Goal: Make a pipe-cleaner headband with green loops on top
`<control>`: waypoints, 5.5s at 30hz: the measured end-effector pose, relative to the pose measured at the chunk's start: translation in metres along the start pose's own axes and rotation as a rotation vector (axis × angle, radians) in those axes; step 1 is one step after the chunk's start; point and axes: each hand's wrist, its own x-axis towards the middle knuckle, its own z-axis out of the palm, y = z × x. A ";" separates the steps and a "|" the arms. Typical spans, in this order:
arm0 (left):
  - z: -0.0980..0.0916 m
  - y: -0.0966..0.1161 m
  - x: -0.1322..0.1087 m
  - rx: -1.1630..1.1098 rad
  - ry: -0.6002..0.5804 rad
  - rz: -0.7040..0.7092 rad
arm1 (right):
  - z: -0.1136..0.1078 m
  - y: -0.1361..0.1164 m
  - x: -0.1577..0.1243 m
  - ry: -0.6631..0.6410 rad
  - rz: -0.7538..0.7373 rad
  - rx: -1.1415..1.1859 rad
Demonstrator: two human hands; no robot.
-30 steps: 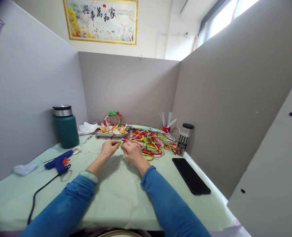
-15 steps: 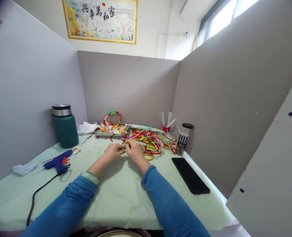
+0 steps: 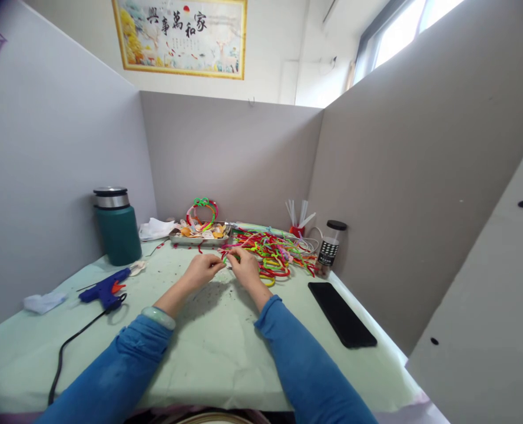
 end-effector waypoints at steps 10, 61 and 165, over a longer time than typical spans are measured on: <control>0.002 0.001 -0.001 -0.184 0.107 -0.049 | 0.000 0.002 -0.001 0.010 -0.043 -0.146; 0.004 -0.003 0.003 -0.421 0.149 -0.179 | 0.017 0.001 -0.014 -0.266 -0.001 0.065; 0.002 0.011 -0.008 0.091 0.095 -0.083 | 0.009 0.005 0.003 -0.140 0.205 0.214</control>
